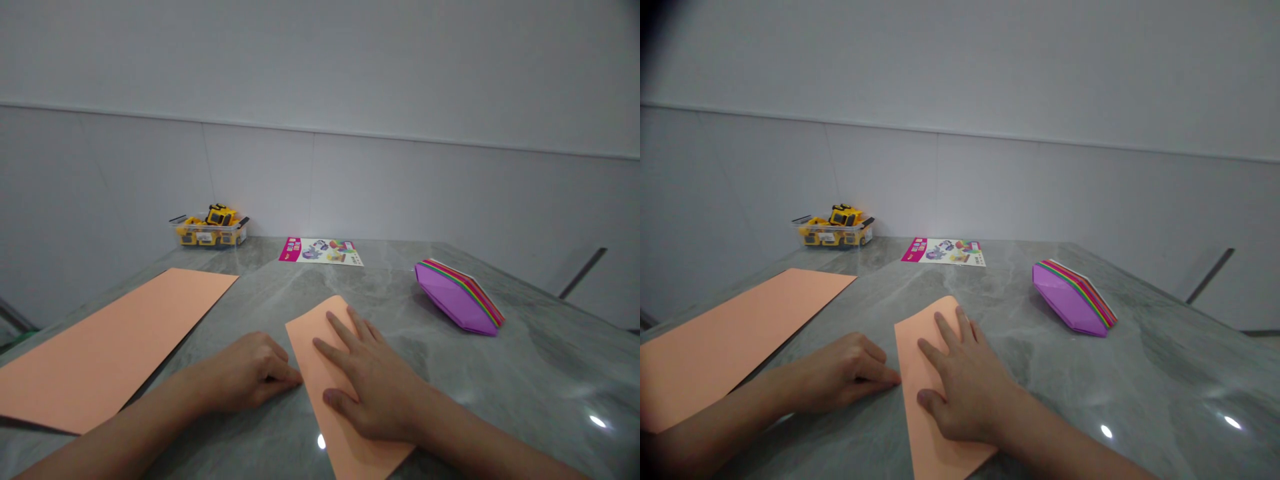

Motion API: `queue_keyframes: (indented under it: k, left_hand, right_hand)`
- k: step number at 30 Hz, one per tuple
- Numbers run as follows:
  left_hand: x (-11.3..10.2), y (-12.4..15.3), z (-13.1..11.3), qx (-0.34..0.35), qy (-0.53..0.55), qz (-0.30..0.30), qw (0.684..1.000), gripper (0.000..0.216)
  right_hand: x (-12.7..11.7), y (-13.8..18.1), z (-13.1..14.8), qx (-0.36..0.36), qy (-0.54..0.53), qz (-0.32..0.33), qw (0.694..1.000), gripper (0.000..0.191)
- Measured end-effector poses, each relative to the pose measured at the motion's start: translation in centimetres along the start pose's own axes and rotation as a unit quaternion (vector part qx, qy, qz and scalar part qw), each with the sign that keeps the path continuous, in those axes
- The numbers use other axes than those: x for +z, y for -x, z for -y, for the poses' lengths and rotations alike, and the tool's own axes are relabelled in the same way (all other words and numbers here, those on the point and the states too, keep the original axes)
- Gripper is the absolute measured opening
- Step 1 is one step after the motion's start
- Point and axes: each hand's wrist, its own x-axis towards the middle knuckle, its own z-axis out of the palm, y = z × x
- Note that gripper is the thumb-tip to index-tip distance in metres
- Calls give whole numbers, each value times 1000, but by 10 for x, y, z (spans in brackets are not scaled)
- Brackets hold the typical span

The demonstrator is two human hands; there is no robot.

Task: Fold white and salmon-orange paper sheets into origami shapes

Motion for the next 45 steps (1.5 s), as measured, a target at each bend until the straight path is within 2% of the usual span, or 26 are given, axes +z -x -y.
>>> queue_keyframes:
  k: [12,19,25,27,31,37,45]
  left_hand:
    - [0,1,1,27,22,-46,998,26]
    - [0,1,2,5,-25,-2,1000,24]
    - [-1,3,-1,-25,-62,-40,997,20]
    - [-1,2,-1,-33,-62,-34,997,19]
    - [-2,1,-1,-17,-54,-12,998,23]
    - [-2,-1,0,16,-3,-20,1000,24]
    - [0,0,1,10,-12,-12,1000,22]
  right_hand:
    - [-2,0,2,-4,-3,2,1000,66]
    - [-2,-1,2,-7,1,0,1000,67]
    - [-2,-1,2,-9,3,0,1000,67]
    - [-3,-1,3,-8,2,1,1000,67]
    - [-4,0,3,-5,-1,3,1000,67]
    - [-5,0,3,-10,1,0,1000,66]
    - [-3,0,1,-9,-4,-3,1000,67]
